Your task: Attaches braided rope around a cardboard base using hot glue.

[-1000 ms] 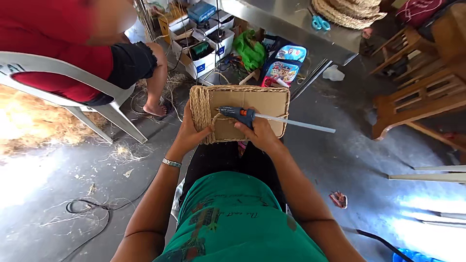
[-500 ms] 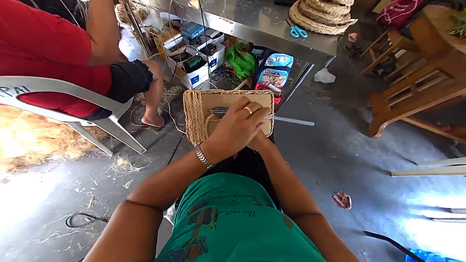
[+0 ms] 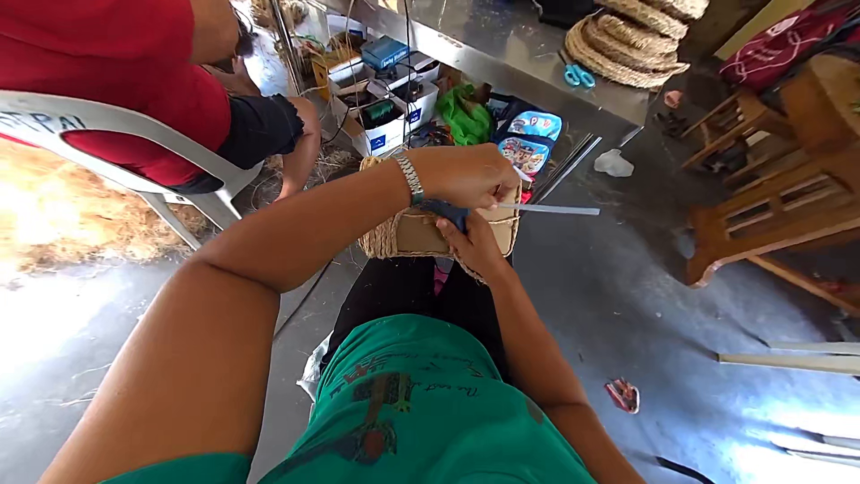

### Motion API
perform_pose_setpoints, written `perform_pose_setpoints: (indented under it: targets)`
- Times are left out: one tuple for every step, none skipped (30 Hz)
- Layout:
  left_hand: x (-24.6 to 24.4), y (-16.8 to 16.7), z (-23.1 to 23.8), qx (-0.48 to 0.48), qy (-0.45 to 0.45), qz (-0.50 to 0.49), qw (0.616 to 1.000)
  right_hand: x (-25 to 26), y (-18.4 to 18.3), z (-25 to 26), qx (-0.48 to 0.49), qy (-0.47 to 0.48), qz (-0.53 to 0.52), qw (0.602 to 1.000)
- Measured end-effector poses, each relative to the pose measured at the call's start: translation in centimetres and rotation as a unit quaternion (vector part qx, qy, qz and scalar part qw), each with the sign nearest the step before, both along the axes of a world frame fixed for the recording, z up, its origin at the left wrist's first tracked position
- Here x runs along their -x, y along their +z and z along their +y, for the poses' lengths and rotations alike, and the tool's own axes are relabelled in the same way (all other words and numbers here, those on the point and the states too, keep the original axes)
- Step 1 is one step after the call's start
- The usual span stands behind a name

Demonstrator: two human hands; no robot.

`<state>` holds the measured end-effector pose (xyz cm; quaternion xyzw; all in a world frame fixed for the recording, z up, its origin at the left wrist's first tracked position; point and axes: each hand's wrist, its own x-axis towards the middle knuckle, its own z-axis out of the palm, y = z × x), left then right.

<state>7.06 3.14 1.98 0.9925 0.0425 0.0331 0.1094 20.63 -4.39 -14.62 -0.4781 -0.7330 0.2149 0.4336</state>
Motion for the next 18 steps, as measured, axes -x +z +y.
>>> perform_pose_setpoints:
  targets:
    - [-0.11, 0.14, -0.09, 0.0, 0.0, 0.002, 1.0, -0.05, 0.02, -0.04, 0.008, 0.0, 0.004, 1.0]
    - [-0.2, 0.26, -0.14, -0.002, 0.001, 0.004, 1.0, -0.09, 0.05, -0.04, 0.015, 0.0, 0.005, 1.0]
    - [-0.27, 0.27, -0.13, -0.006, -0.001, 0.003, 1.0, -0.09, 0.1, -0.06, 0.019, -0.002, 0.004, 1.0]
    - [-0.32, 0.22, -0.1, -0.012, -0.005, 0.003, 1.0, -0.07, 0.14, -0.06, 0.021, -0.003, 0.004, 1.0]
    - [-0.36, 0.16, -0.08, -0.022, -0.011, 0.003, 1.0, -0.04, 0.18, -0.05, 0.022, -0.005, 0.003, 1.0]
    - [-0.42, 0.09, -0.07, -0.031, -0.017, 0.005, 0.999, -0.01, 0.18, -0.04, 0.022, -0.006, 0.003, 1.0]
    - [-0.45, 0.05, -0.06, -0.037, -0.022, 0.005, 0.999, -0.02, 0.16, -0.05, 0.021, -0.007, 0.003, 1.0]
    - [-0.46, 0.09, -0.08, -0.039, -0.024, 0.006, 0.999, -0.05, 0.16, -0.06, 0.022, -0.006, 0.004, 1.0]
    - [-0.42, 0.21, -0.1, -0.041, -0.022, 0.008, 0.999, -0.07, 0.18, -0.08, 0.024, -0.004, 0.004, 1.0]
    - [-0.36, 0.34, -0.12, -0.042, -0.018, 0.008, 0.999, -0.05, 0.22, -0.13, 0.027, -0.003, 0.005, 1.0]
    - [-0.27, 0.47, -0.16, -0.043, -0.015, 0.009, 0.999, 0.03, 0.26, -0.18, 0.028, -0.004, 0.004, 1.0]
    - [-0.2, 0.55, -0.18, -0.046, -0.011, 0.011, 0.999, 0.1, 0.24, -0.15, 0.027, -0.003, 0.002, 1.0]
    - [-0.13, 0.58, -0.18, -0.049, -0.007, 0.015, 0.999, 0.15, 0.2, -0.09, 0.026, -0.002, 0.002, 1.0]
    - [-0.07, 0.58, -0.21, -0.052, -0.005, 0.019, 0.998, 0.2, 0.16, -0.03, 0.027, -0.002, 0.004, 1.0]
    - [-0.02, 0.55, -0.2, -0.054, -0.003, 0.02, 0.998, 0.21, 0.15, 0.04, 0.028, -0.001, 0.005, 1.0]
    - [0.02, 0.52, -0.15, -0.054, -0.003, 0.019, 0.998, 0.2, 0.15, 0.07, 0.029, 0.001, 0.006, 1.0]
    - [0.08, 0.47, -0.08, -0.054, -0.003, 0.014, 0.998, 0.2, 0.15, 0.09, 0.029, 0.003, 0.007, 1.0]
    - [0.12, 0.42, -0.01, -0.053, -0.002, 0.012, 0.999, 0.22, 0.11, 0.13, 0.029, 0.004, 0.008, 1.0]
